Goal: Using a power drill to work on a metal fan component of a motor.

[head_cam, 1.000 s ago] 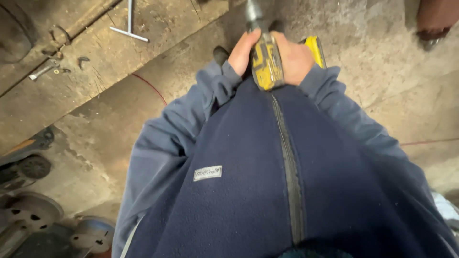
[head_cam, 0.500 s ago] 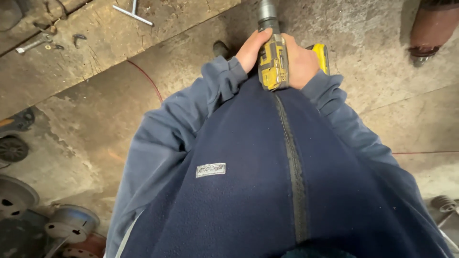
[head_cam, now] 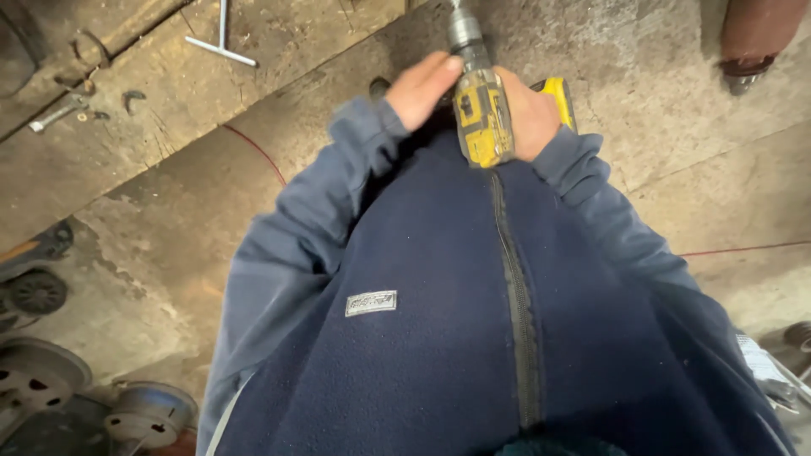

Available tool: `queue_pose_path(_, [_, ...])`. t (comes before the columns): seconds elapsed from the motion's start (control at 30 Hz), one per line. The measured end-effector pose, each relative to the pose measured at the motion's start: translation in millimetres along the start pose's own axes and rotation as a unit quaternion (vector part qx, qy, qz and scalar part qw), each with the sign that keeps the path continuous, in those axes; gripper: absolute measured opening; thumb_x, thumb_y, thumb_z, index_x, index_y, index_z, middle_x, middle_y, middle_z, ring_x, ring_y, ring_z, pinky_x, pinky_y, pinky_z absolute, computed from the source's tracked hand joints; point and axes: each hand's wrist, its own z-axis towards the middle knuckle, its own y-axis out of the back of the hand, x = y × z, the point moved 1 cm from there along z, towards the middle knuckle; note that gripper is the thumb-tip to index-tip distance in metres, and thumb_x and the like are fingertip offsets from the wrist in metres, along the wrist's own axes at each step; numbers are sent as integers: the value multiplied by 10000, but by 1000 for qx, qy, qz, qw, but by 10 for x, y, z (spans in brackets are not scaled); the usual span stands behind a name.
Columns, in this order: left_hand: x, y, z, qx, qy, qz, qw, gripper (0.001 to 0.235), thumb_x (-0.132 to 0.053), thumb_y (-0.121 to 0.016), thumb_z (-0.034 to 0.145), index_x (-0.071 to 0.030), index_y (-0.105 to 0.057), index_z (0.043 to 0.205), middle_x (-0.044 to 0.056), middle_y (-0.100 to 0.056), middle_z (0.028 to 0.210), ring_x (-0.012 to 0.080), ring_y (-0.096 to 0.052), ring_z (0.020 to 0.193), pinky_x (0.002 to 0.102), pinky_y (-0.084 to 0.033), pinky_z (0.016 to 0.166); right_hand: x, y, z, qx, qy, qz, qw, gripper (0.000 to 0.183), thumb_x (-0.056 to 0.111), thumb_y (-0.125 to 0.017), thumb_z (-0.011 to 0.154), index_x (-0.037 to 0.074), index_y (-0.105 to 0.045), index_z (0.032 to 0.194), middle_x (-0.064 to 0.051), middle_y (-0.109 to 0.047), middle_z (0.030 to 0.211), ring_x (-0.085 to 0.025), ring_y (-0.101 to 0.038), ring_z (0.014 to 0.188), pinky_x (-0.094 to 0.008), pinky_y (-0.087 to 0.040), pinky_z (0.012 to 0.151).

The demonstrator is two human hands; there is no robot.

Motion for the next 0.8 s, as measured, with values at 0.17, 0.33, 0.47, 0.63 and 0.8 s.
queue_pose_path(0.17, [-276,833,-226,-317,-236,245,885,269,-180,-613,952,-111,-631,1211,63,-779,987,197,-693,756,309,-562,673,-137,29,-57,-42,103,37,993,547,40,-741,908,-11,-542,1415,-136,-698,1125,-266,-684,924,-358,-530,805])
queue_pose_path(0.33, [204,956,-63,-286,-187,298,891,681,-216,-781,936,-33,-417,1481,238,-562,1445,416,-594,1310,465,-478,1142,-173,19,2,-25,24,166,986,414,50,-589,1028,23,-537,1438,-96,-699,1093,-182,-665,924,-295,-528,809])
queue_pose_path(0.47, [721,534,140,-296,-151,278,901,986,-322,-856,970,-25,-184,1627,227,-256,1695,400,-280,1603,442,-275,1351,-475,-93,-20,-32,-94,319,943,363,194,-499,1074,87,-564,1415,-46,-668,1128,-118,-603,948,-260,-506,833])
queue_pose_path(0.63, [509,-22,168,-234,-163,228,931,1128,-353,-860,910,-63,-76,1668,244,-115,1747,426,-168,1662,507,-216,1399,-373,65,-37,-74,-238,469,847,296,356,-501,1069,153,-665,1208,37,-671,961,-47,-586,809,-214,-510,720])
queue_pose_path(0.8, [672,-93,327,-204,-181,122,954,976,-268,-818,991,-88,-144,1674,160,-127,1763,330,-156,1673,418,-217,1389,-318,118,-70,-46,-269,490,828,269,280,-581,1032,128,-688,1226,13,-701,978,-59,-628,815,-211,-536,731])
